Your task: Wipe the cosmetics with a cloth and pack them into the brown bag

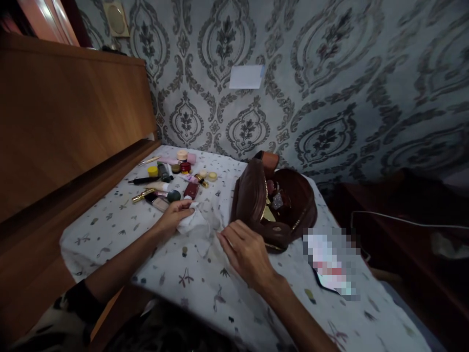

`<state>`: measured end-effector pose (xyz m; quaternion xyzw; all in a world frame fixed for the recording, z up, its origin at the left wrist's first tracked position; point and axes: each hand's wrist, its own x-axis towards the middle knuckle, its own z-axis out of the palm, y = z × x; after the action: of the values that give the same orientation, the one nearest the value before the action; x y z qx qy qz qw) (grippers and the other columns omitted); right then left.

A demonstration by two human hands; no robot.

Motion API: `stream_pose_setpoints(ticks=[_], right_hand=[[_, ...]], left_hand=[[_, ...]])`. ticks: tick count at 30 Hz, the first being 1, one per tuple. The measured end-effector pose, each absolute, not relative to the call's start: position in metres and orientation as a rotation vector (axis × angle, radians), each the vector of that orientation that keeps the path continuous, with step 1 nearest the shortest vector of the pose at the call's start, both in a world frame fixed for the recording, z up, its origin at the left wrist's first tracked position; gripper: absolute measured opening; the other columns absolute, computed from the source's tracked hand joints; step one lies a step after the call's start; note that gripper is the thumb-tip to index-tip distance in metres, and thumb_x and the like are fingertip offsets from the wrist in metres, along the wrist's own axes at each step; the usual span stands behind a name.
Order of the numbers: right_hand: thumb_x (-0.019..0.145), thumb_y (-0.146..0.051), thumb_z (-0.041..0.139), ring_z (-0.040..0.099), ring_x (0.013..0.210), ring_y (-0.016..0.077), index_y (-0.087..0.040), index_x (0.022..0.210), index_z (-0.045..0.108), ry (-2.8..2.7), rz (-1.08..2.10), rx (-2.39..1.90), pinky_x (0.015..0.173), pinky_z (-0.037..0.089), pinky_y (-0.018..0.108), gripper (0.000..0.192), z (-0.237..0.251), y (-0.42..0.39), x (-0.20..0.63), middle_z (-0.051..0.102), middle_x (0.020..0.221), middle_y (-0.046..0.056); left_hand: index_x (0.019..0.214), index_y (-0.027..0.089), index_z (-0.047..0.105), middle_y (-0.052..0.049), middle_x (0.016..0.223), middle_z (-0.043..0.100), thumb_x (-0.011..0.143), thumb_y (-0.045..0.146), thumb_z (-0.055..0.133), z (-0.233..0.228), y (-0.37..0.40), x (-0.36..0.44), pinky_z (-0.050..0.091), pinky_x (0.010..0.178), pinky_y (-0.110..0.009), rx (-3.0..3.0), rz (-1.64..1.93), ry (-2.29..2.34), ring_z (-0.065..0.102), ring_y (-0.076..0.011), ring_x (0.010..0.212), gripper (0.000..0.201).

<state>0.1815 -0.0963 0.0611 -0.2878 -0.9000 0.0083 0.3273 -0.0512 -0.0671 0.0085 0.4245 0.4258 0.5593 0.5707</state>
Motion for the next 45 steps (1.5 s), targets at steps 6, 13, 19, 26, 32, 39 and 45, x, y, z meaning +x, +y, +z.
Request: stream_pose_setpoints(ticks=[6, 13, 19, 26, 32, 39, 45], right_hand=[[0.096, -0.037, 0.045, 0.056, 0.063, 0.0155, -0.019, 0.068, 0.055, -2.166, 0.652, -0.968, 0.061, 0.044, 0.026, 0.035, 0.022, -0.081, 0.145, 0.06, 0.066, 0.003], [0.083, -0.057, 0.052, 0.052, 0.055, 0.0129, -0.017, 0.066, 0.056, -1.714, 1.366, -1.063, 0.054, 0.044, 0.024, 0.043, -0.007, -0.067, 0.108, 0.061, 0.065, 0.003], [0.086, -0.05, 0.05, 0.045, 0.052, 0.0114, -0.017, 0.065, 0.056, -1.827, 1.236, -1.059, 0.053, 0.037, 0.023, 0.039, -0.018, -0.073, 0.107, 0.051, 0.057, -0.001], [0.087, -0.045, 0.048, 0.041, 0.054, 0.0108, -0.017, 0.066, 0.054, -1.86, 1.26, -1.004, 0.051, 0.031, 0.022, 0.035, -0.017, -0.076, 0.112, 0.048, 0.058, -0.002], [0.087, -0.041, 0.048, 0.042, 0.058, 0.0108, -0.017, 0.064, 0.051, -1.867, 1.23, -0.965, 0.055, 0.031, 0.022, 0.034, -0.019, -0.076, 0.112, 0.046, 0.059, -0.002], [0.088, -0.034, 0.051, 0.038, 0.055, 0.0089, -0.016, 0.062, 0.051, -1.834, 1.193, -0.911, 0.053, 0.028, 0.021, 0.031, -0.023, -0.077, 0.111, 0.042, 0.057, -0.004], [0.084, -0.026, 0.058, 0.056, 0.068, 0.0131, -0.015, 0.085, 0.068, -1.798, 1.185, -0.882, 0.064, 0.041, 0.024, 0.015, -0.02, -0.08, 0.112, 0.065, 0.077, 0.002]], left_hand=[[0.079, 0.014, 0.07, 0.002, 0.064, 0.062, 0.06, 0.026, 0.069, 0.02, -0.067, -0.053, 0.034, 0.054, -0.021, 0.945, 1.497, 1.074, 0.049, -0.0099, 0.055, 0.023], [0.077, 0.018, 0.06, 0.005, 0.062, 0.052, 0.066, 0.027, 0.06, 0.035, -0.057, -0.108, 0.03, 0.052, -0.019, 0.854, 1.919, 1.273, 0.043, -0.0083, 0.054, 0.014], [0.106, 0.016, 0.067, -0.008, 0.107, 0.069, 0.081, 0.018, 0.045, 0.016, -0.074, -0.154, 0.045, 0.088, -0.033, 1.833, 1.38, 1.915, 0.062, -0.0222, 0.098, 0.033], [0.135, 0.007, 0.052, -0.02, 0.14, 0.053, 0.077, 0.006, 0.044, 0.002, -0.091, -0.152, 0.034, 0.109, -0.049, 2.521, 0.386, 2.014, 0.042, -0.0327, 0.135, 0.058], [0.13, 0.013, 0.056, -0.017, 0.118, 0.06, 0.079, 0.008, 0.048, 0.021, -0.094, -0.152, 0.042, 0.1, -0.049, 2.666, 0.11, 2.0, 0.052, -0.033, 0.114, 0.052], [0.117, 0.017, 0.057, -0.015, 0.116, 0.06, 0.077, 0.015, 0.054, 0.029, -0.106, -0.148, 0.045, 0.094, -0.048, 2.757, 0.144, 1.93, 0.052, -0.0351, 0.114, 0.039], [0.117, 0.021, 0.055, -0.011, 0.119, 0.062, 0.078, 0.029, 0.057, 0.033, -0.11, -0.121, 0.048, 0.091, -0.045, 2.508, 0.594, 1.716, 0.056, -0.0327, 0.113, 0.04]])
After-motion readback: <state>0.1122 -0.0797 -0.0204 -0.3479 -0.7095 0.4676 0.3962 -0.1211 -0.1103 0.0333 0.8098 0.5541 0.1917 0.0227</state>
